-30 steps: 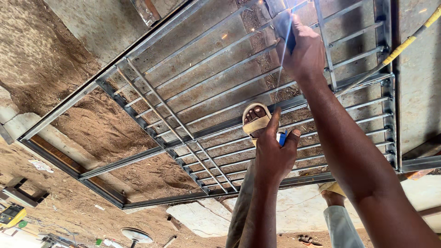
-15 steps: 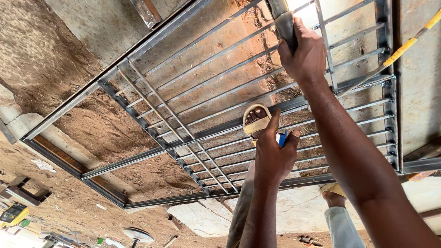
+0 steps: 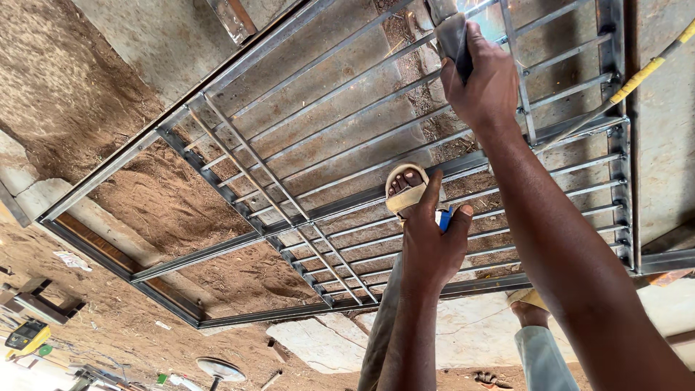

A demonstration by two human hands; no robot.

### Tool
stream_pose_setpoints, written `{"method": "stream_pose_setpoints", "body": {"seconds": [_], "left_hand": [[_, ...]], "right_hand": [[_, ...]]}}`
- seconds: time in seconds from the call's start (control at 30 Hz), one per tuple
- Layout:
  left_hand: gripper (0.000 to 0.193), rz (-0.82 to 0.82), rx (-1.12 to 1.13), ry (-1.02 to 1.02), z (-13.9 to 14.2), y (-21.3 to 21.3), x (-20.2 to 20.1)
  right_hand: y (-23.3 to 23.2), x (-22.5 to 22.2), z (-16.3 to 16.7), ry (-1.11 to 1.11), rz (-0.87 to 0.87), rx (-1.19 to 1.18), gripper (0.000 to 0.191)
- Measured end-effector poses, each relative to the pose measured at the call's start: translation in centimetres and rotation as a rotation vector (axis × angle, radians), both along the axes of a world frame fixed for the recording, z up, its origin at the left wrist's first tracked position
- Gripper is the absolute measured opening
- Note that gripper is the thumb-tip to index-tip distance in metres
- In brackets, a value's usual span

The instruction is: The person arc-welds the joints of a metal window grille frame lying on the ground, holding the welding electrode holder in one hand while steadying the frame and positioning the electrode with the other. They weld multiple joints around the frame, producing sparks as they work.

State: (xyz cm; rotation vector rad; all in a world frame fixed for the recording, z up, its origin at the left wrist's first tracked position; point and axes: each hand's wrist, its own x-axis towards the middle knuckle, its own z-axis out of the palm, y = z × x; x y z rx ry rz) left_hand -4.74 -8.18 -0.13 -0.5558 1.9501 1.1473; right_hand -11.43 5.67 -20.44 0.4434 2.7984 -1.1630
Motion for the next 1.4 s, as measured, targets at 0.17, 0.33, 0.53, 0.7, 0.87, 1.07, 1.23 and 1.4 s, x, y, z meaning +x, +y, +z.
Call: {"method": "stream_pose_setpoints", "body": {"seconds": [0.17, 0.33, 0.53, 0.7, 0.87, 1.07, 1.23, 1.4], "left_hand": [[0.071, 0.002, -0.014, -0.060, 0.1, -0.3, -0.2], [0.070, -0.009, -0.020, -0.016, -0.1, -0.3, -0.2], [0.071, 0.083, -0.006, 0.038, -0.6, -0.4, 0.2], [0.067, 0.014, 0.030, 0.130, -0.6, 0.0, 0.6], [0.066, 0.011, 0.007, 0.078, -0.7, 0.2, 0.8], [0.065, 0.000, -0.036, -0.021, -0.6, 0.9, 0.9], [0.063, -0.018, -0.010, 0.018, -0.4, 1.2, 0.4], [0.066, 0.101, 0.035, -0.183, -0.2, 1.2, 0.2]], "right_hand": [[-0.3, -1.0, -0.3, -0.244, 0.172, 0.181, 0.043], [-1.0, 0.4, 2.4, 0.101, 0.062, -0.378, 0.050], [-1.6, 2.6, 5.9, 0.048, -0.043, -0.435, 0.050], [-0.7, 2.6, 5.7, -0.038, -0.433, -0.781, 0.047], [1.3, 1.4, 3.2, -0.228, -0.657, -1.028, 0.048], [2.5, 1.2, 1.0, -0.278, -0.578, -0.871, 0.073], [1.7, 1.2, -0.2, -0.258, -0.586, -0.860, 0.071], [1.4, 0.9, -1.0, -0.326, -0.601, -0.864, 0.071]]}}
